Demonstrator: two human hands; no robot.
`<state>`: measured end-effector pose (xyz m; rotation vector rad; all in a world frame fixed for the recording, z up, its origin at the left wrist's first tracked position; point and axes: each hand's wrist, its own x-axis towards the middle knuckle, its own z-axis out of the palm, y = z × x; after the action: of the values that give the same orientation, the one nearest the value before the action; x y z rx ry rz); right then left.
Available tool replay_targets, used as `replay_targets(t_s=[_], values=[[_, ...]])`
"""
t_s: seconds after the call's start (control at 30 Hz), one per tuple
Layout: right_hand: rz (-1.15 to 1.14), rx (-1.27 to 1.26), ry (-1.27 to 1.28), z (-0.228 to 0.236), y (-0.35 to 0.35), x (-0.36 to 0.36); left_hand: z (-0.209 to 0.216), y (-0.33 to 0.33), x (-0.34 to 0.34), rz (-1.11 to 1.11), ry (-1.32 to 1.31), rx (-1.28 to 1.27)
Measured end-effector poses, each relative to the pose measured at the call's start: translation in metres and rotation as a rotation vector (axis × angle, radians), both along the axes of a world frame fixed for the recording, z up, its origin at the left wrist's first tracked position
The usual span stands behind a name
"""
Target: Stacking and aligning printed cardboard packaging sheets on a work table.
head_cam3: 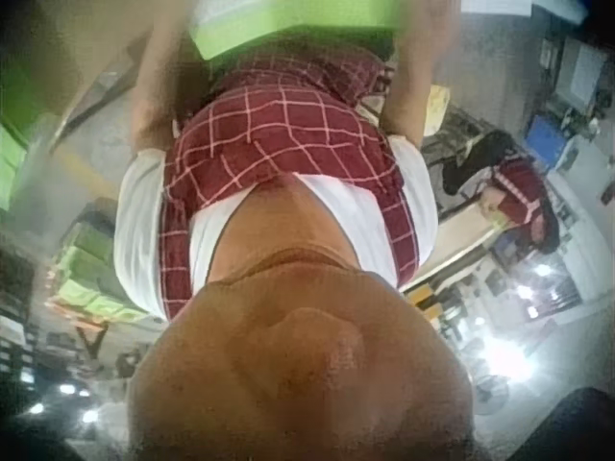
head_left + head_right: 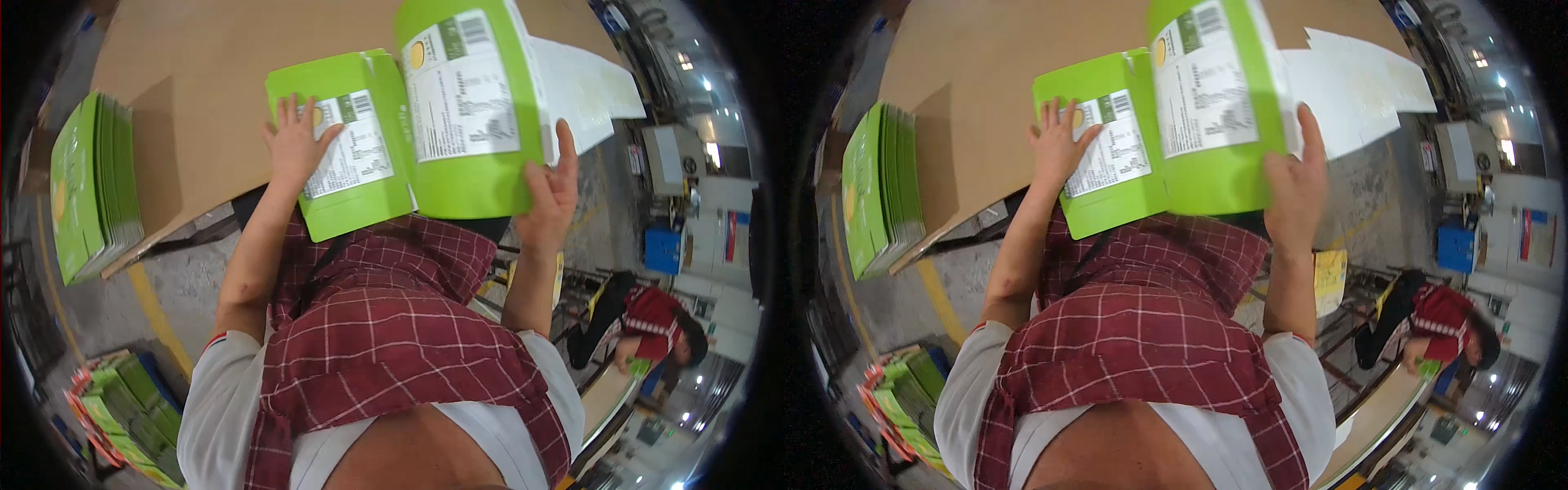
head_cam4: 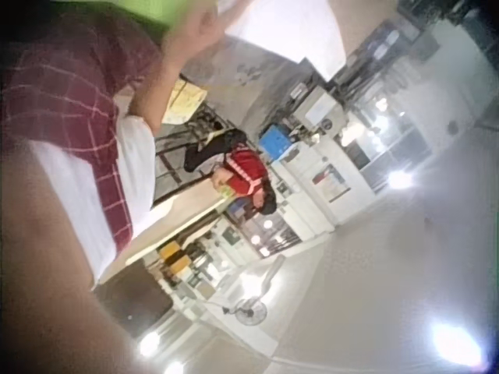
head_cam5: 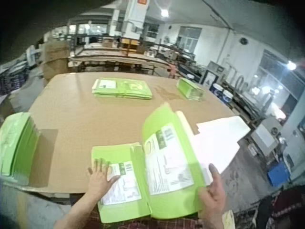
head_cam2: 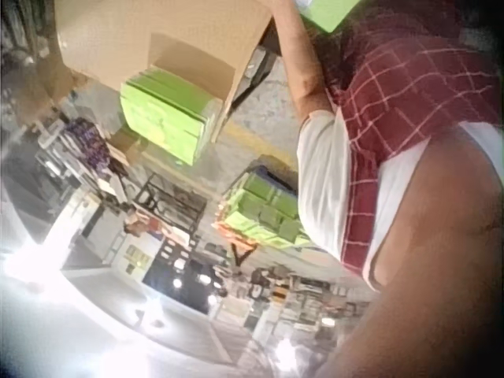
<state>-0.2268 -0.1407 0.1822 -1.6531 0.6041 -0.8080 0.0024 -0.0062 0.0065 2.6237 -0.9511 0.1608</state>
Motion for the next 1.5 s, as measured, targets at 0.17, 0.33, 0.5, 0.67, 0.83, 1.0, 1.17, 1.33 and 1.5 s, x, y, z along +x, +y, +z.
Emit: replay_targets(t_s=[0.17,0.33,0.5,0.67,0.83,1.0,1.17,1.33,1.5], values=[[0.028,0.588,0.051,-0.09,-0.017,0.005,-0.001,-0.004,0.009,-0.016,0.366,-0.294],[0.343,0.351,0.317,-0.142,0.021,0.025,0.02,-0.004,0.01,-0.012,0.343,-0.51],[-0.062,-0.217,0.398,-0.097,-0.046,0.026,0.003,-0.002,0.006,0.008,0.042,0.007],[0.367,-0.024,0.372,-0.145,-0.091,0.05,0.001,0.0,0.008,0.05,0.052,0.062],[0.566,-0.124,0.157,-0.138,-0.082,0.114,0.006,-0.009,0.004,0.02,0.032,0.078],[0.28,-1.042,0.841,-0.151,-0.022,0.093,0.002,-0.008,0.006,0.06,0.039,0.041],[0.573,-0.709,0.406,-0.13,-0.03,0.018,-0.002,-0.01,0.005,0.051,0.043,-0.017],[-0.064,-0.977,1.096,-0.12,-0.068,0.015,-0.004,-0.014,0.005,0.05,0.043,-0.048],[0.138,-0.887,1.186,-0.12,-0.085,0.009,-0.005,-0.017,0.002,0.07,0.058,-0.046]])
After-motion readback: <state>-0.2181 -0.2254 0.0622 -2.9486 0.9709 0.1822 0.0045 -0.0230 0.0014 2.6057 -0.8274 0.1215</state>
